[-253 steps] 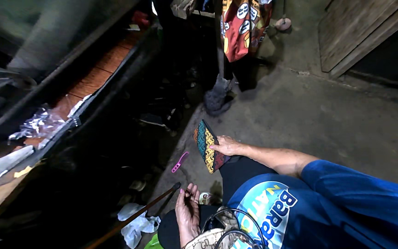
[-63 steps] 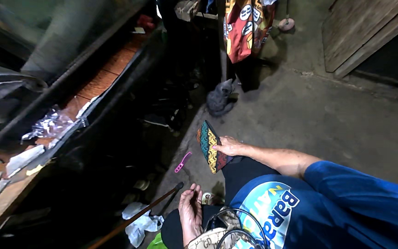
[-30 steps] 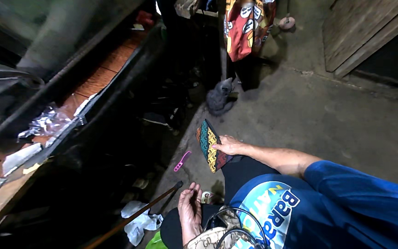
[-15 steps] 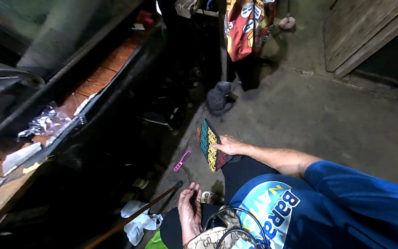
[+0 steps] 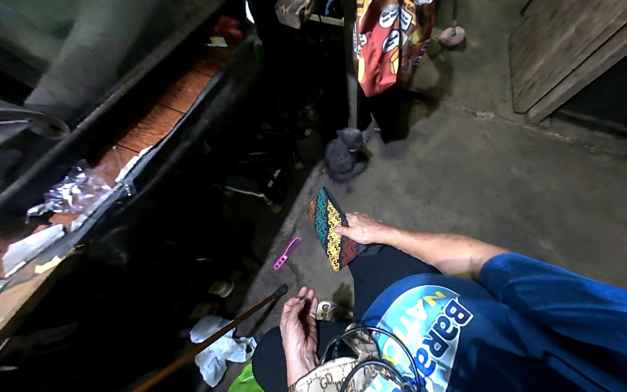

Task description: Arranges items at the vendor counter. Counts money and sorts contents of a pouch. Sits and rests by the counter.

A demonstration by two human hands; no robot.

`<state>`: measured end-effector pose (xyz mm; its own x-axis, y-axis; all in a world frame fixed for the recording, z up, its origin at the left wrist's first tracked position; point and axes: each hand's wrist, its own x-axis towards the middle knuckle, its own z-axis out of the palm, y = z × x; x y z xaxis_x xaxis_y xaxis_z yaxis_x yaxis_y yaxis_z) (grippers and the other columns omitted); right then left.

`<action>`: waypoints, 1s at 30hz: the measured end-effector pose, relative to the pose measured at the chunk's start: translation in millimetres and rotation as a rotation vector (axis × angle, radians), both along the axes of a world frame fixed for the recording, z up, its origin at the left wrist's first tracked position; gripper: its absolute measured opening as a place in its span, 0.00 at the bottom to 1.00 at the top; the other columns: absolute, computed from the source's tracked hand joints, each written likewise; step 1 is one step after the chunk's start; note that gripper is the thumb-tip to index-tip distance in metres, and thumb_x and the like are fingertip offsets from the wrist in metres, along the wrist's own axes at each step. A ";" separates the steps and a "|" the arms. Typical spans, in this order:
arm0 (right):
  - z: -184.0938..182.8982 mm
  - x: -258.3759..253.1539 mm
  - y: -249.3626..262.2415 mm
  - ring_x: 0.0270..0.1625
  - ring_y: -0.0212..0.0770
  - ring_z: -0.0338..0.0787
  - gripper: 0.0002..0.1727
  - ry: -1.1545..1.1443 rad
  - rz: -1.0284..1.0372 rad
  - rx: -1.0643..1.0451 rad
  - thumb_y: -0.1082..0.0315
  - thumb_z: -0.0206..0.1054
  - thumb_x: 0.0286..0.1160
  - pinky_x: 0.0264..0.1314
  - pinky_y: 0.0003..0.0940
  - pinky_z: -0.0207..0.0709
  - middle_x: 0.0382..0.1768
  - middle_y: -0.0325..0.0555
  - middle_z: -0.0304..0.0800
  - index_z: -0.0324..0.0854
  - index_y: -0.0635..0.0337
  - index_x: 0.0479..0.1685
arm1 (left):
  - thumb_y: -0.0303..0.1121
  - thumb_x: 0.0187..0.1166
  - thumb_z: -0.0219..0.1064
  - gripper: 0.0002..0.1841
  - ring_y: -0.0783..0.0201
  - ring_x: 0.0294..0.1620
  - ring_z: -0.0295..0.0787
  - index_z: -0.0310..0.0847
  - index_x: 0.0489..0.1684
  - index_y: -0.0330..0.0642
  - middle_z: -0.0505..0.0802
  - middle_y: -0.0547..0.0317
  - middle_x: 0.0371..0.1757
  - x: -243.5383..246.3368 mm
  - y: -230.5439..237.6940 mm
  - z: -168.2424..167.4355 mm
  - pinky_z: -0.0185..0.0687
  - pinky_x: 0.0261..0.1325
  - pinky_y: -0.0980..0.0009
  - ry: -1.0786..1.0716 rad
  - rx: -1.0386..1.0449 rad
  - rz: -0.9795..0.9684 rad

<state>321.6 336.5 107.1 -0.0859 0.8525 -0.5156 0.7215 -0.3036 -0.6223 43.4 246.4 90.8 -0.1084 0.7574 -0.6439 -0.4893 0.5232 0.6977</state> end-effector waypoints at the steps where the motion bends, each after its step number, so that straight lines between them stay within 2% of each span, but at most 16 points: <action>1: -0.3 -0.2 -0.1 0.77 0.60 0.79 0.38 0.000 -0.002 0.003 0.38 0.52 0.87 0.79 0.63 0.67 0.69 0.65 0.82 0.79 0.69 0.68 | 0.17 0.82 0.49 0.09 0.59 0.45 0.96 0.70 0.38 0.41 0.95 0.52 0.49 0.0 0.0 -0.1 0.93 0.45 0.64 0.000 -0.001 -0.001; 30: 0.2 -0.1 0.0 0.80 0.60 0.76 0.40 -0.008 0.005 0.005 0.37 0.51 0.87 0.81 0.64 0.64 0.73 0.66 0.80 0.77 0.70 0.72 | 0.18 0.83 0.48 0.08 0.57 0.46 0.96 0.70 0.39 0.40 0.95 0.51 0.50 0.2 -0.2 0.3 0.93 0.46 0.63 0.002 0.000 -0.005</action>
